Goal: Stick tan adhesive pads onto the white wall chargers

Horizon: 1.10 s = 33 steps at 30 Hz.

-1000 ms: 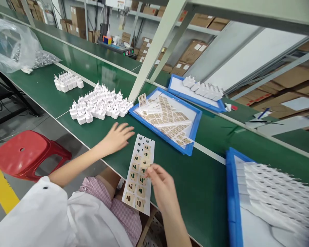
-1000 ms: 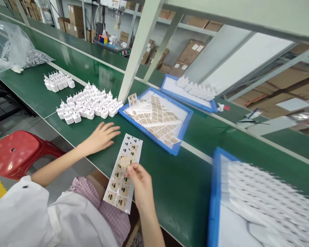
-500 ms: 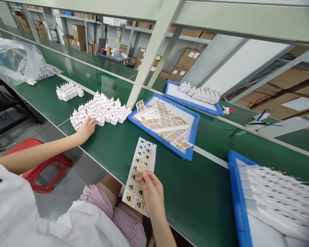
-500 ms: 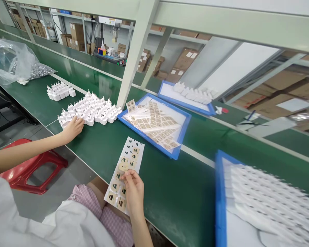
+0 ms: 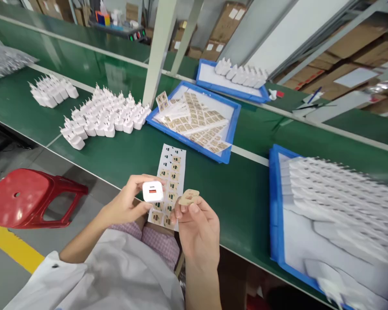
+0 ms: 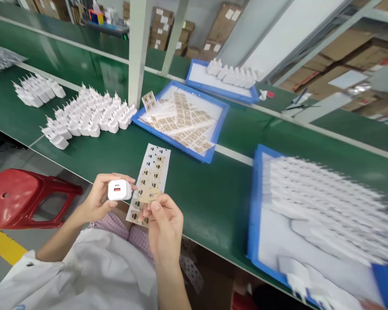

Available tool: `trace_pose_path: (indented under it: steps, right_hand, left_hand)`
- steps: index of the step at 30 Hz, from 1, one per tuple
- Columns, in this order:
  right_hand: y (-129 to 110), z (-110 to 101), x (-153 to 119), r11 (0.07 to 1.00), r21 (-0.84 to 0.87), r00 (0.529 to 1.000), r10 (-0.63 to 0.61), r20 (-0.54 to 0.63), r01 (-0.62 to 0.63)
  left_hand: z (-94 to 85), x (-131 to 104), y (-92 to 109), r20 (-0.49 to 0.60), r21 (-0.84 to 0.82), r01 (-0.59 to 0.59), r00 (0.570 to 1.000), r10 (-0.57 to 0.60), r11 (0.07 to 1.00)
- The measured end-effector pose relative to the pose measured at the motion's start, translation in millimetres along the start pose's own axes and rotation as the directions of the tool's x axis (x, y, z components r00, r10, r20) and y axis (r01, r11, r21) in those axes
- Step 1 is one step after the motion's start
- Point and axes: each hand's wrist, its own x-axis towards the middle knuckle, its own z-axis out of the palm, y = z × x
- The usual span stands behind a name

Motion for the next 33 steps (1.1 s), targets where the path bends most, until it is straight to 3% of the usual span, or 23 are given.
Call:
trace_pose_path:
  steps: [3, 6, 12, 21, 33]
  right_hand:
    - [-11.1, 7.1, -22.0, 0.997, -0.033, 0.998, -0.064, 0.016, 0.065]
    - [-16.2, 7.9, -38.0, 0.990, -0.094, 0.995, -0.103, -0.016, 0.101]
    - [-15.0, 2.3, -50.5, 0.987, -0.134, 0.996, -0.092, -0.009, 0.090]
    - [-8.8, -2.6, -51.2, 0.972, -0.209, 0.993, -0.112, -0.025, 0.104]
    - [-7.9, -3.1, -51.7, 0.967, -0.216, 0.989, -0.145, -0.039, 0.133]
  left_hand:
    - [38.5, 4.3, 6.0, 0.009, -0.159, -0.026, 1.000, 0.028, 0.987]
    - [50.5, 11.1, 10.9, 0.064, -0.158, 0.002, 0.998, 0.008, 0.987]
    - [49.7, 18.2, 16.6, 0.146, -0.079, -0.054, 0.987, 0.066, 0.995]
    - [52.6, 22.1, 17.5, 0.154, -0.105, -0.056, 0.985, 0.072, 0.993]
    - [51.6, 24.8, 29.9, 0.175, -0.001, 0.022, 0.984, -0.022, 1.000]
